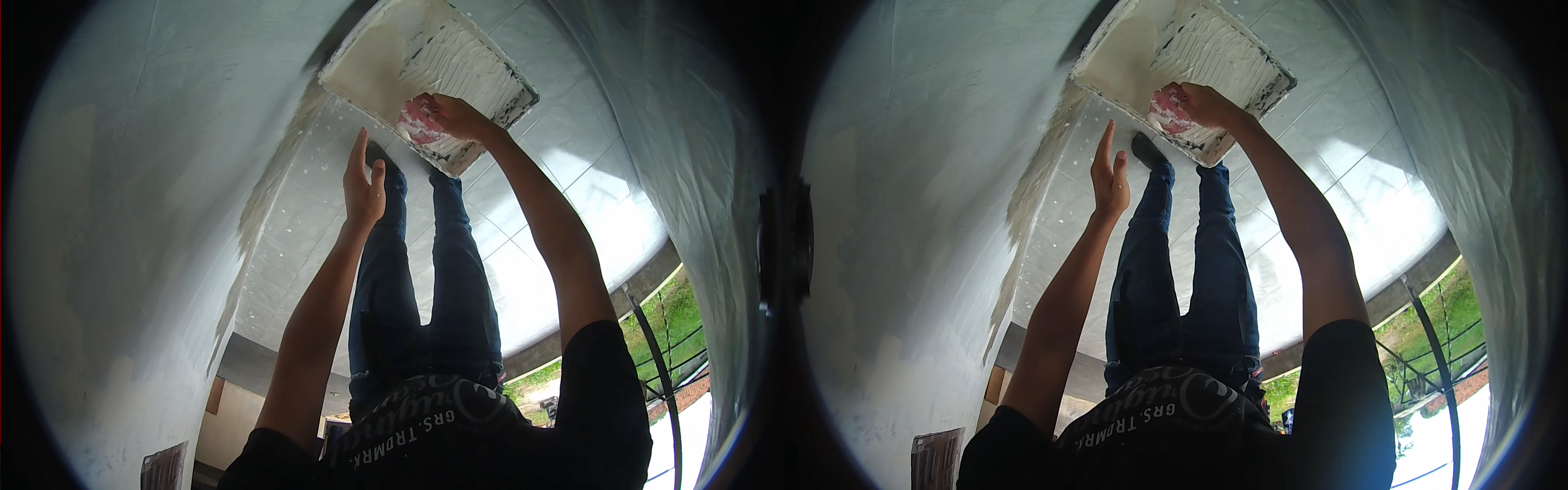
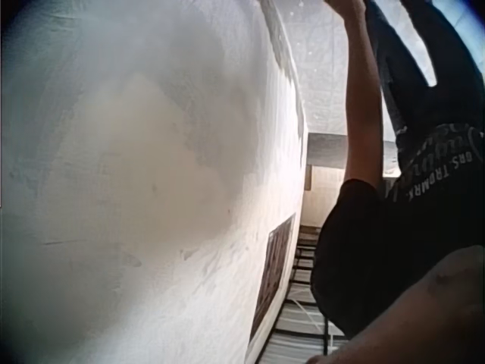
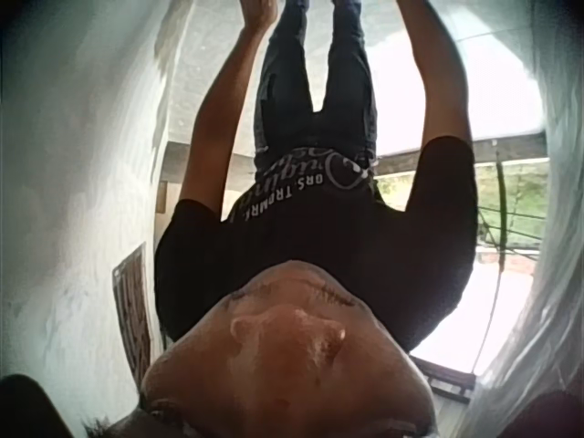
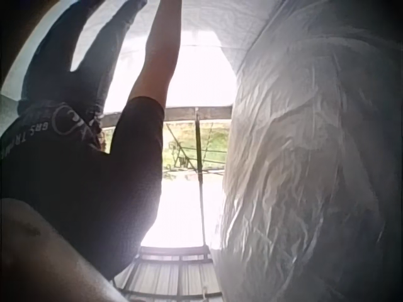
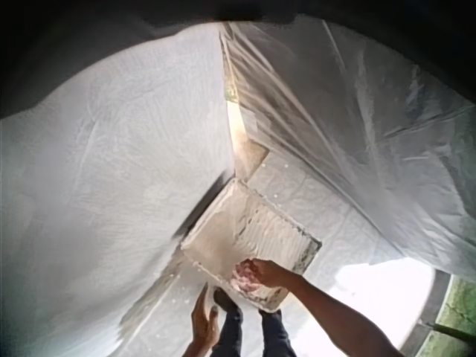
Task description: The person smooths a wall surface by applying plaster from a putty tray to the wall and scraping it with a putty knife.
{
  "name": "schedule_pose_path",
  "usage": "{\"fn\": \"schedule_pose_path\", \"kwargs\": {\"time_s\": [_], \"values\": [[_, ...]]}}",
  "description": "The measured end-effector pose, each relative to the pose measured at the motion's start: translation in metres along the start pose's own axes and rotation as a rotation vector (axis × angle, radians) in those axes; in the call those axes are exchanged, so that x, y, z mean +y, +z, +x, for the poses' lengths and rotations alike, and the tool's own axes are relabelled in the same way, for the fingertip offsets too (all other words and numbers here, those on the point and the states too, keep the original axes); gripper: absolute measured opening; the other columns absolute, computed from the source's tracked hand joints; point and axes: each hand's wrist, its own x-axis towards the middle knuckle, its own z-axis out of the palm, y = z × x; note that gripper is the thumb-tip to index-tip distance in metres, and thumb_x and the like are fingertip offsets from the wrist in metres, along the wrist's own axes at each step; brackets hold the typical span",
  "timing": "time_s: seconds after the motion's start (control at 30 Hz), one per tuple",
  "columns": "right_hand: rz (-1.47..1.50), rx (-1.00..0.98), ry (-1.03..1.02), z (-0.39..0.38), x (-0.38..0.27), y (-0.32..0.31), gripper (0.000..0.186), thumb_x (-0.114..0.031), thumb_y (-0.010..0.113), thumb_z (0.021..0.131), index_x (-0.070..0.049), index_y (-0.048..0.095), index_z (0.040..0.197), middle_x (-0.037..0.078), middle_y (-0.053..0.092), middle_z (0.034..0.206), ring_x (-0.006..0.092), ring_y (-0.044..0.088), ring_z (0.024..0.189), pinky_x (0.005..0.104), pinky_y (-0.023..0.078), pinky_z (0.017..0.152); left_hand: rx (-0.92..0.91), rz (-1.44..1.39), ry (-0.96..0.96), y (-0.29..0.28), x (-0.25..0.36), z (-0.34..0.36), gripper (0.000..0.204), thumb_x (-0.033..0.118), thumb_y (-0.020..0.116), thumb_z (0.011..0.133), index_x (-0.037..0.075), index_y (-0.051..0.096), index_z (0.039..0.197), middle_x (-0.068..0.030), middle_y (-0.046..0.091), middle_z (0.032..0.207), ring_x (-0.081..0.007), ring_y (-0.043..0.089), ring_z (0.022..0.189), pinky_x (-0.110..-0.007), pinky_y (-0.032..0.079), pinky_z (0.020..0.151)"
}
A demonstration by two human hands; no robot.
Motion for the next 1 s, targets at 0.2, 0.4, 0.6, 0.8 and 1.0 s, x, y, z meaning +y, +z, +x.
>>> {"fn": "schedule_pose_path", "kwargs": {"time_s": [0.2, 0.4, 0.6, 0.8, 1.0], "values": [[0.445, -0.071, 0.052, -0.015, -0.013, -0.013, 0.039, -0.015, 0.058, 0.102, -0.002, 0.054, 0.138, 0.004, 0.064, 0.115, 0.0131, 0.060, 0.100, 0.0312, 0.050, 0.091, 0.029, 0.019, 0.007, -0.014, 0.010, -0.004, 0.083, 0.061, 0.040, 0.103, -0.004, 0.034, 0.153, -0.0278, 0.039, 0.155, -0.0421, 0.038, 0.145, -0.046, 0.030, 0.119], [0.981, 0.002, 0.080, -0.068, -0.059, -0.046, 0.039, -0.010, 0.058, 0.102, -0.001, 0.051, 0.139, 0.005, 0.063, 0.121, 0.0136, 0.062, 0.103, 0.0333, 0.054, 0.091, 0.084, -0.003, 0.086, -0.029, 0.055, -0.002, 0.082, 0.060, 0.040, 0.103, -0.005, 0.034, 0.153, -0.0276, 0.039, 0.155, -0.0416, 0.037, 0.146, -0.046, 0.027, 0.120], [1.014, 0.049, -0.062, -0.122, -0.107, -0.077, 0.040, -0.014, 0.055, 0.105, -0.007, 0.048, 0.143, 0.002, 0.060, 0.123, 0.0125, 0.061, 0.104, 0.0342, 0.054, 0.091, 0.166, -0.024, 0.217, -0.046, 0.127, -0.001, 0.079, 0.056, 0.037, 0.105, -0.007, 0.035, 0.151, -0.0286, 0.040, 0.154, -0.0418, 0.037, 0.145, -0.046, 0.027, 0.120], [0.961, 0.147, -0.190, -0.186, -0.179, -0.106, 0.041, -0.014, 0.056, 0.103, -0.008, 0.049, 0.143, 0.004, 0.061, 0.126, 0.0153, 0.061, 0.110, 0.0362, 0.053, 0.092, 0.305, -0.100, 0.440, -0.063, 0.203, -0.010, 0.071, 0.046, 0.038, 0.106, -0.011, 0.036, 0.150, -0.0305, 0.042, 0.153, -0.0405, 0.038, 0.145, -0.047, 0.026, 0.120], [0.909, 0.162, -0.354, -0.243, -0.254, -0.143, 0.042, -0.013, 0.055, 0.103, -0.007, 0.048, 0.144, 0.005, 0.059, 0.131, 0.0173, 0.060, 0.117, 0.0384, 0.053, 0.099, 0.419, -0.208, 0.621, -0.087, 0.301, -0.010, 0.072, 0.046, 0.035, 0.106, -0.012, 0.035, 0.150, -0.0303, 0.040, 0.154, -0.0407, 0.036, 0.147, -0.047, 0.024, 0.121]]}}
